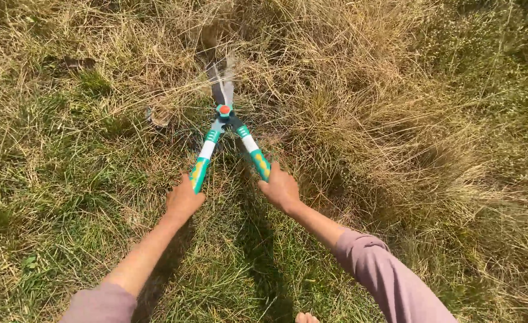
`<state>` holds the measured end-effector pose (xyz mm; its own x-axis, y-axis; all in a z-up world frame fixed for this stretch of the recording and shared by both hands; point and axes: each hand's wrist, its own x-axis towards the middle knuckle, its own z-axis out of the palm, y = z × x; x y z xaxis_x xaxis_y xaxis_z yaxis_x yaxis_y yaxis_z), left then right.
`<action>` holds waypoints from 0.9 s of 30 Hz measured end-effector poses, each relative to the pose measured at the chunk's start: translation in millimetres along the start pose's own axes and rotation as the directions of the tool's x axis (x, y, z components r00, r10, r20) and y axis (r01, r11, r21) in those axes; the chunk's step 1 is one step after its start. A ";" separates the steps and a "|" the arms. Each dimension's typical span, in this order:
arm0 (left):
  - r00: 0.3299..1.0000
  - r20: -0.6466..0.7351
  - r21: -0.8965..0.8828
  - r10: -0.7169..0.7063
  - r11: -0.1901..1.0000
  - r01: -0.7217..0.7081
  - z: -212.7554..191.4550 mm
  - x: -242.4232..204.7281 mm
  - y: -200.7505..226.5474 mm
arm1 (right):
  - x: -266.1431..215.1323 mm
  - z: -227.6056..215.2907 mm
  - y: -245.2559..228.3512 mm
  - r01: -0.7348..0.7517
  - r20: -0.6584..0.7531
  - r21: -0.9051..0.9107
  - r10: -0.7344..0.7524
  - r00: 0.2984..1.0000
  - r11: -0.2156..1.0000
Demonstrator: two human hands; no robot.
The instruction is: Using manual garden shears to cut and clear tall dry grass in an outdoor yard area.
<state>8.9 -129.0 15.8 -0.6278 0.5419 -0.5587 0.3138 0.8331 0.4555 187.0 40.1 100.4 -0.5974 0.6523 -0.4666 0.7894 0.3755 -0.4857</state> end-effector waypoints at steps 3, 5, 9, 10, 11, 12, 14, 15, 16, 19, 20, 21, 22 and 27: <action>0.998 0.049 0.100 0.036 0.994 -0.040 11.4 2.0 -6.2 | -33.0 -30.4 5.0 -0.029 0.007 0.047 0.029 1.000 0.998; 0.998 0.033 0.136 0.059 0.989 -0.063 8.9 8.3 -10.1 | -34.2 -22.3 42.4 -0.055 -0.004 0.053 0.055 0.998 0.997; 0.992 -0.003 0.370 0.126 0.922 -0.116 14.2 57.6 -45.3 | -69.9 -32.9 74.7 -0.123 0.024 0.051 0.122 0.992 0.991; 0.991 0.002 0.371 0.131 0.921 -0.122 15.9 57.4 -40.3 | -74.6 -34.1 83.3 -0.129 0.022 0.053 0.128 0.992 0.990; 0.988 0.032 0.399 0.152 0.904 -0.152 17.2 55.8 -37.2 | -79.4 -33.9 91.8 -0.144 0.028 0.081 0.142 0.989 0.986; 0.983 0.062 0.425 0.172 0.887 -0.182 18.3 54.2 -34.4 | -84.4 -33.4 99.9 -0.158 0.034 0.110 0.155 0.987 0.981; 0.966 0.104 0.393 0.238 0.882 -0.260 21.6 39.6 -13.2 | -82.4 -41.1 109.6 -0.171 -0.003 0.130 0.172 0.985 0.977; 0.942 0.141 0.349 0.306 0.875 -0.336 24.7 32.6 -1.4 | -80.7 -46.4 115.3 -0.181 -0.043 0.141 0.188 0.981 0.973; 0.942 0.139 0.350 0.305 0.875 -0.335 19.2 24.2 12.9 | -75.2 -46.7 124.9 -0.179 -0.043 0.142 0.186 0.982 0.974; 0.922 0.137 0.287 0.363 0.876 -0.387 7.7 6.3 50.1 | -69.5 -46.4 147.0 -0.164 -0.102 0.176 0.183 0.978 0.971; 0.914 0.138 0.295 0.382 0.865 -0.406 5.9 5.4 57.1 | -72.9 -45.5 148.5 -0.177 -0.110 0.232 0.206 0.972 0.956; 0.905 0.141 0.302 0.401 0.853 -0.425 5.7 3.9 63.9 | -77.6 -44.1 150.9 -0.191 -0.116 0.287 0.232 0.966 0.939; 0.903 0.147 0.302 0.404 0.851 -0.430 6.6 7.7 76.0 | -81.2 -44.9 152.7 -0.197 -0.117 0.288 0.239 0.964 0.937; 0.808 0.185 0.345 0.559 0.734 -0.586 39.1 21.2 150.1 | -97.1 -48.0 200.2 -0.251 -0.231 0.383 0.355 0.906 0.889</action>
<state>70.5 11.9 45.2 -0.2002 0.9240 -0.3257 0.8434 0.3317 0.4227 409.8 83.5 83.9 -0.2281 0.8762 -0.4245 0.7974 -0.0820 -0.5978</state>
